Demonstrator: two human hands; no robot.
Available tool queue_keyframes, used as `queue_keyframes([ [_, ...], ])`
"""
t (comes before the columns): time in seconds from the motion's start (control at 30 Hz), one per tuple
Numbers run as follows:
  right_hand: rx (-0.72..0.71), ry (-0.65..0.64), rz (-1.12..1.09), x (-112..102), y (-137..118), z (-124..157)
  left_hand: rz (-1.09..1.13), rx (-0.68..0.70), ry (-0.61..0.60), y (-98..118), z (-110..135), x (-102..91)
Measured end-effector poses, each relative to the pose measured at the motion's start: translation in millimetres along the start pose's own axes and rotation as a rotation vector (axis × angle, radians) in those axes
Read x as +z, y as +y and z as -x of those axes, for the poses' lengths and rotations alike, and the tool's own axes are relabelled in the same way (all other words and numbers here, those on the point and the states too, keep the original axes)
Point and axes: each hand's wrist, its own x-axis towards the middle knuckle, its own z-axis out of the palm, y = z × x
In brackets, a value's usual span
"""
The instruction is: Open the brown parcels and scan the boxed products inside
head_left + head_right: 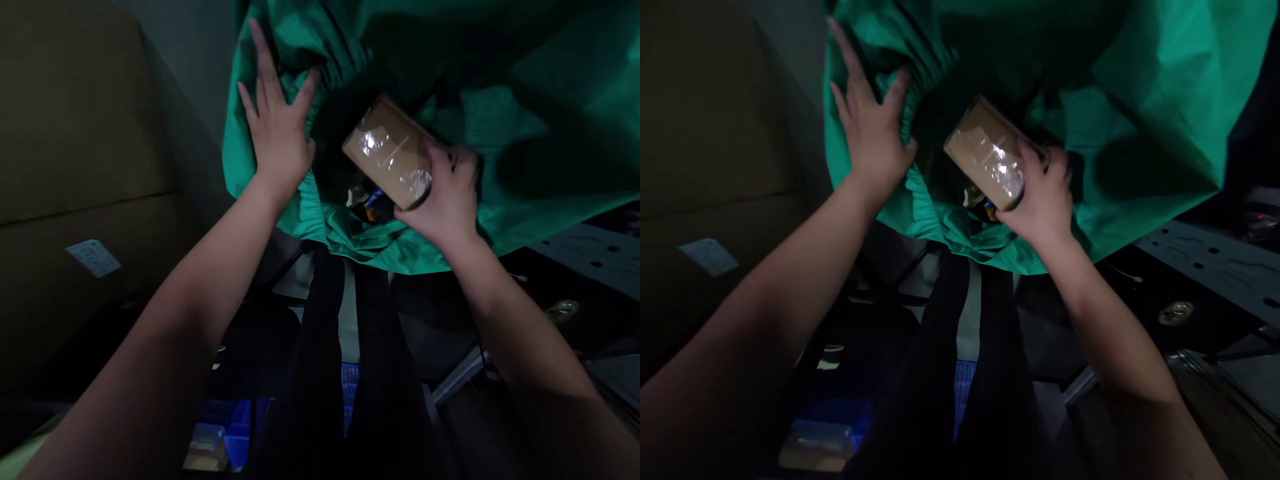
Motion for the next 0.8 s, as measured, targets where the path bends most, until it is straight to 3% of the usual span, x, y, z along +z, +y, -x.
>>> queue_keyframes([
  [0.17,-0.139,-0.265,-0.100,-24.9,-19.1,84.0,0.154,0.016,-0.034,8.7,22.3,-6.2],
  [0.3,-0.204,-0.440,-0.400,-23.9,-19.8,104.2,0.412,0.042,-0.071,0.0,58.4,-12.8],
  [0.37,-0.153,-0.430,-0.545,-17.1,-17.6,101.1,0.650,0.046,-0.232,-7.0,77.3,-19.5],
  [0.47,-0.043,-0.377,-0.717,-6.1,-13.9,87.5,0.903,0.034,-0.617,-16.5,99.7,-30.7],
  [0.53,0.002,-0.382,-0.789,0.9,-8.8,74.1,0.877,-0.012,-0.748,-22.2,110.0,-34.4],
  [0.6,0.016,-0.493,-0.851,10.5,1.6,55.2,0.830,-0.090,-0.759,-28.6,118.7,-32.6],
  [0.7,0.033,-0.686,-0.858,37.6,27.8,9.1,0.875,-0.262,-0.679,-39.5,133.0,-23.1],
  [0.73,0.053,-0.679,-0.788,50.3,37.9,-11.9,0.886,-0.338,-0.618,-42.7,139.0,-19.6],
  [0.8,0.133,-0.436,-0.477,78.4,57.7,-60.5,0.882,-0.511,-0.450,-46.8,153.3,-13.6],
])
